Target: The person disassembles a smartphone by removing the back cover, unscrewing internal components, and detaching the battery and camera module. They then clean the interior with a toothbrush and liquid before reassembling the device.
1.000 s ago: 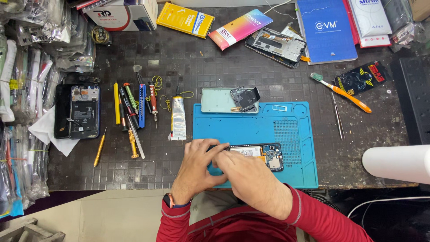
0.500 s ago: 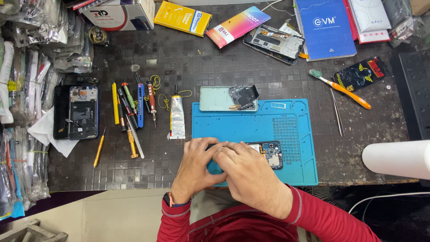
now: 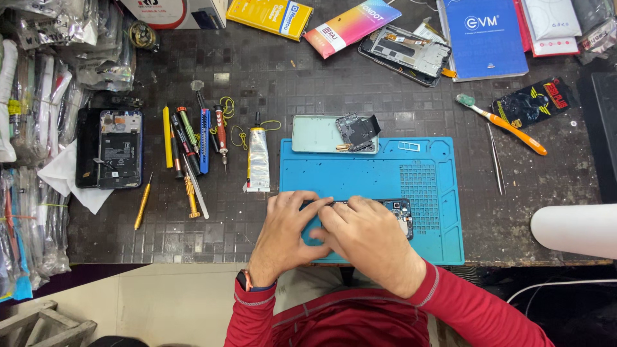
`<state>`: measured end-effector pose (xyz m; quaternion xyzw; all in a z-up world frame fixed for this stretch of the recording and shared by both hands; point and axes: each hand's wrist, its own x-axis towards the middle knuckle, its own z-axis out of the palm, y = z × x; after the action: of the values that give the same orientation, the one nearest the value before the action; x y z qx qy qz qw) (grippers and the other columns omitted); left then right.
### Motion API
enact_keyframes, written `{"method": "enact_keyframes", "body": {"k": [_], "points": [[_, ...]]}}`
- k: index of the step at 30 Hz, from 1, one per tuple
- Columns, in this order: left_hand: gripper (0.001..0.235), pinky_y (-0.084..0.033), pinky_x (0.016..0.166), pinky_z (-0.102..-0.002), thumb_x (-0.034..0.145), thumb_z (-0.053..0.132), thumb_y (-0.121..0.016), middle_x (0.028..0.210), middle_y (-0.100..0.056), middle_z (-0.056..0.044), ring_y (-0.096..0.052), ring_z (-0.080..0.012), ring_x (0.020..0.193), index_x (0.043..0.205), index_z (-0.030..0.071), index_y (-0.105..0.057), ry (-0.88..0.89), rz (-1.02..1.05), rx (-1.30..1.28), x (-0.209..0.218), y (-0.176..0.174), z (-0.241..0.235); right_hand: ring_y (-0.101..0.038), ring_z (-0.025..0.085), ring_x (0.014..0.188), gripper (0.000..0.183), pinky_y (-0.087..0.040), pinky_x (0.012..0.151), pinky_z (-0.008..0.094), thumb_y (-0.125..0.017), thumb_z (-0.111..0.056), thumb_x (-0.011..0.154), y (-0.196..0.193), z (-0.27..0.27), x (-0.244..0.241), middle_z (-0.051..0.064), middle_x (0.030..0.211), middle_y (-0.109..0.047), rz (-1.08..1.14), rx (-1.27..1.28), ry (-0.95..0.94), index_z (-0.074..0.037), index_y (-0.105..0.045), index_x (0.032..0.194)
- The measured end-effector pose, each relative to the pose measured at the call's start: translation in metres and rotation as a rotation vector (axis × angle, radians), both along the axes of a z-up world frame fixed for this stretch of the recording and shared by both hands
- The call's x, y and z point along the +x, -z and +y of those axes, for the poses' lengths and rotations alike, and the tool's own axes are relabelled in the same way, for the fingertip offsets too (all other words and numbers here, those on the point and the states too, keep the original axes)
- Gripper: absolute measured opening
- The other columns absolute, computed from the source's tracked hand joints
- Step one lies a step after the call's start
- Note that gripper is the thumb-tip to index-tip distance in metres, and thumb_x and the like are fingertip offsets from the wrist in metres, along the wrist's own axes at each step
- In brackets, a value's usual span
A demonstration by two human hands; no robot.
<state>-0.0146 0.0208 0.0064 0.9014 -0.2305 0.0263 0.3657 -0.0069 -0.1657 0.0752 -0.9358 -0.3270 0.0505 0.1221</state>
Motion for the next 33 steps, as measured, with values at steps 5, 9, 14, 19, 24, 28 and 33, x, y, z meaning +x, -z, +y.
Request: {"method": "enact_keyframes", "body": {"k": [5,9,14,19,24,28,33], "points": [[0.073,-0.038,0.098,-0.048,0.066,0.04,-0.084,0.12,-0.06,-0.007,-0.052,-0.0292,0.117,0.132,0.015,-0.067,0.014,0.014,-0.036,-0.001,-0.001,0.003,-0.064,0.033,0.1,0.036,-0.054,0.079,0.04,-0.063,-0.003,0.073,-0.011,-0.002,-0.01,0.015,0.102,-0.065,-0.132,0.387,-0.052,0.002,-0.056,0.109],[0.071,-0.038,0.099,-0.047,0.065,0.038,-0.085,0.121,-0.061,-0.007,-0.053,-0.0289,0.117,0.13,0.013,-0.067,-0.003,-0.01,-0.019,0.0,0.0,0.001,-0.066,0.031,0.094,0.041,-0.055,0.076,0.04,-0.068,-0.007,0.069,-0.01,-0.003,-0.01,0.013,0.098,-0.066,-0.195,0.324,0.028,0.002,-0.059,0.108],[0.072,-0.039,0.099,-0.046,0.066,0.038,-0.086,0.12,-0.062,-0.007,-0.054,-0.0279,0.116,0.131,0.013,-0.068,-0.009,-0.012,-0.031,-0.001,-0.001,0.001,-0.07,0.028,0.088,0.024,-0.056,0.071,0.039,-0.073,-0.015,0.088,0.001,-0.004,-0.006,0.009,0.094,-0.067,-0.007,0.267,0.097,-0.004,-0.059,0.105],[0.061,-0.039,0.1,-0.043,0.066,0.037,-0.088,0.114,-0.065,-0.008,-0.057,-0.0276,0.112,0.118,0.011,-0.071,-0.017,0.003,-0.128,-0.002,-0.002,0.004,-0.072,0.03,0.087,0.027,-0.058,0.068,0.039,-0.066,-0.001,0.087,0.004,-0.014,-0.006,0.013,0.1,-0.068,0.217,0.492,0.213,-0.001,-0.052,0.11],[0.024,-0.041,0.097,-0.039,0.078,0.026,-0.084,0.097,-0.071,-0.002,-0.06,-0.023,0.102,0.098,0.014,-0.078,-0.034,0.003,-0.164,-0.004,0.001,0.004,-0.077,0.024,0.099,0.025,-0.064,0.083,0.034,-0.057,0.003,0.093,0.017,-0.023,-0.008,0.014,0.107,-0.066,0.363,0.724,0.313,0.001,-0.044,0.115],[0.012,-0.041,0.095,-0.038,0.083,0.02,-0.08,0.09,-0.07,-0.001,-0.062,-0.021,0.096,0.092,0.013,-0.079,-0.048,-0.011,-0.19,-0.003,0.003,0.004,-0.074,0.026,0.112,0.033,-0.064,0.09,0.035,-0.047,0.007,0.097,0.043,-0.026,-0.015,0.016,0.117,-0.056,0.493,1.022,0.36,0.0,-0.031,0.126],[0.005,-0.042,0.092,-0.037,0.087,0.014,-0.071,0.087,-0.068,-0.004,-0.062,-0.0221,0.09,0.087,0.009,-0.074,-0.069,0.005,-0.291,-0.006,0.003,0.006,-0.068,0.025,0.108,0.06,-0.065,0.087,0.037,-0.055,0.017,0.09,0.077,-0.022,-0.033,0.015,0.118,-0.044,0.384,1.313,0.384,-0.006,-0.02,0.132]]}}
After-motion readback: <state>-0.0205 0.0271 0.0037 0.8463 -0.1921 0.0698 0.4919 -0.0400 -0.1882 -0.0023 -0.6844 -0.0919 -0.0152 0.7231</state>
